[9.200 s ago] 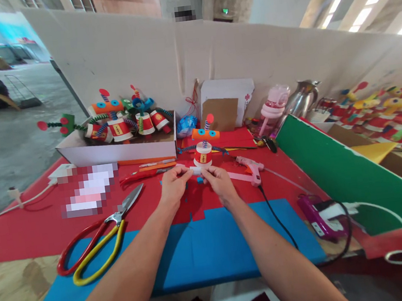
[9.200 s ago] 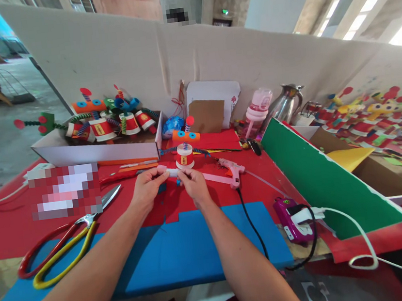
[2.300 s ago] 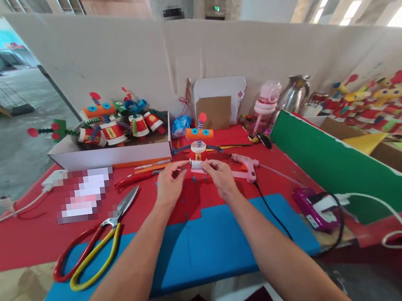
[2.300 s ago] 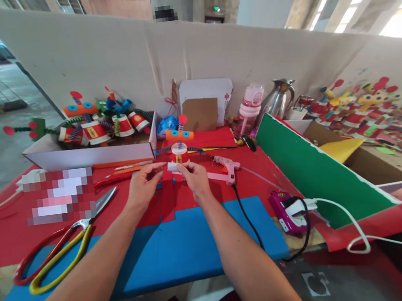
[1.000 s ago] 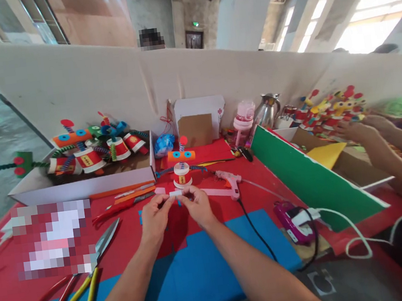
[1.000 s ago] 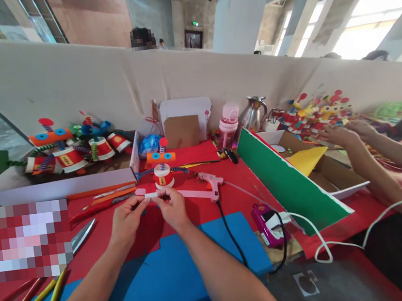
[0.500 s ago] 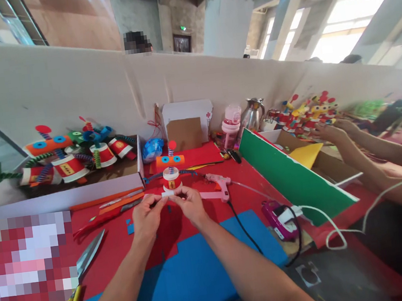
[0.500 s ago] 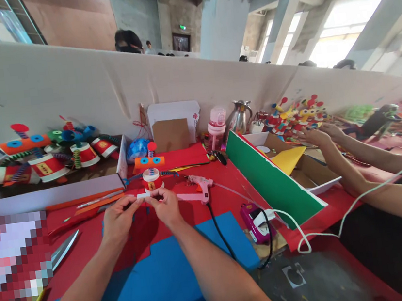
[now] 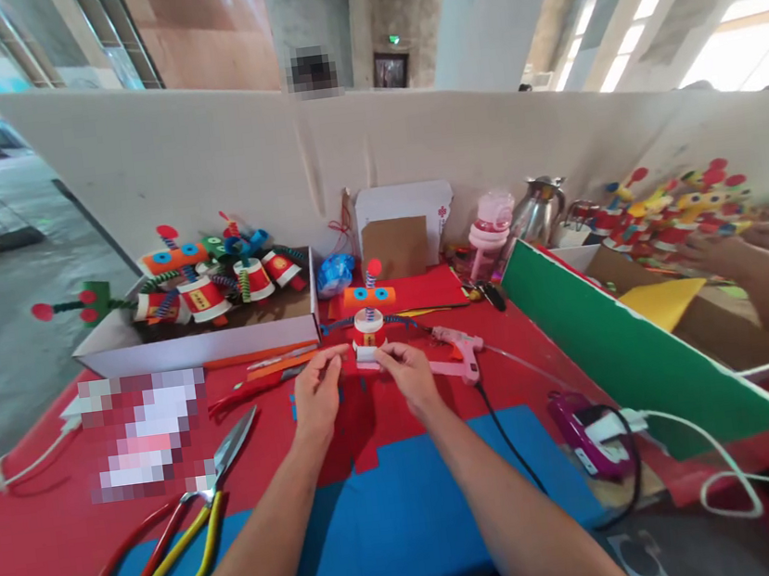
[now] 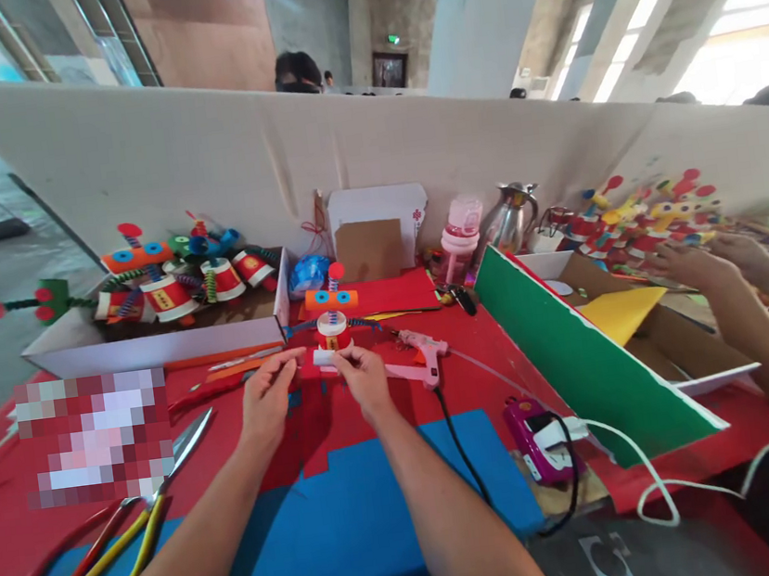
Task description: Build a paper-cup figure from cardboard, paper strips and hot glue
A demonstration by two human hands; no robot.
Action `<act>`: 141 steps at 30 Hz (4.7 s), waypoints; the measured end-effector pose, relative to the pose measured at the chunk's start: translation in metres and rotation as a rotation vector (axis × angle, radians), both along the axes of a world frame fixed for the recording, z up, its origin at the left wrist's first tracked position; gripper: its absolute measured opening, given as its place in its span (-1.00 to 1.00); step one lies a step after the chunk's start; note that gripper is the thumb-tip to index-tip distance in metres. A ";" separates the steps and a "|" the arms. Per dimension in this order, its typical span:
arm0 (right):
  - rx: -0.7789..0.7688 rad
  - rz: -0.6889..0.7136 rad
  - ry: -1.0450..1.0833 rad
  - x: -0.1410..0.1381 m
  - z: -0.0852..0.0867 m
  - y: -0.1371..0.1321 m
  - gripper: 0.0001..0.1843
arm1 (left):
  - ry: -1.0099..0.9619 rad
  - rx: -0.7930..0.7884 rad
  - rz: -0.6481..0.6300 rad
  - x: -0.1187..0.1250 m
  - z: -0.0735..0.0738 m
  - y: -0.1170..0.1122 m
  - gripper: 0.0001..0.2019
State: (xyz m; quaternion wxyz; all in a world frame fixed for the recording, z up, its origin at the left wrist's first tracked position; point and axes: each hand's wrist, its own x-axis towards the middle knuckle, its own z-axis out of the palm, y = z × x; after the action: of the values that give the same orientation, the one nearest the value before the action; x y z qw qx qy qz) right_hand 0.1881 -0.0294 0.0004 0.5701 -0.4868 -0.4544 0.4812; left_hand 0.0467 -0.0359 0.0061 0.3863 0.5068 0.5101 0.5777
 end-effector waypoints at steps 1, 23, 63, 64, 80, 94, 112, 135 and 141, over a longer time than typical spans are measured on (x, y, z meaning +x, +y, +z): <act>-0.012 0.000 0.018 0.000 0.000 0.000 -0.77 | 0.009 0.050 0.020 -0.003 0.000 -0.001 -0.85; -0.010 0.019 0.061 0.001 -0.002 0.000 -0.76 | 0.349 0.161 0.034 -0.002 -0.006 0.001 -0.82; -0.058 0.006 0.182 0.001 -0.003 0.002 -0.48 | -0.047 -0.049 -0.096 0.002 -0.001 0.000 -0.76; -0.062 0.050 0.178 0.000 -0.001 0.001 -0.51 | -0.037 -0.048 -0.104 0.002 -0.001 0.000 -0.76; -0.137 0.210 0.441 -0.002 0.000 -0.001 -0.58 | 0.040 0.090 0.003 -0.008 -0.004 0.001 -0.86; -0.158 0.085 0.466 0.004 0.001 0.006 -0.59 | 0.210 0.095 0.153 -0.021 0.008 0.005 -0.75; 0.092 -0.046 0.162 0.007 -0.003 0.008 -0.71 | 1.294 0.117 -0.323 -0.017 0.015 -0.078 -0.80; -0.274 0.562 0.396 0.024 0.020 -0.009 -0.62 | 1.206 0.791 -0.373 -0.001 0.021 -0.065 -0.76; -0.161 0.552 0.141 0.021 0.010 -0.008 -0.67 | 1.355 0.848 -0.531 -0.003 0.020 -0.067 -0.79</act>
State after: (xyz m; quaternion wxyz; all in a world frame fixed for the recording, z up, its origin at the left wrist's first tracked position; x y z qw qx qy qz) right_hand 0.2095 -0.0370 0.0104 0.4074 -0.3538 -0.4892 0.6852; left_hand 0.0433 -0.1029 0.0257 -0.1034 0.9493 0.2353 0.1810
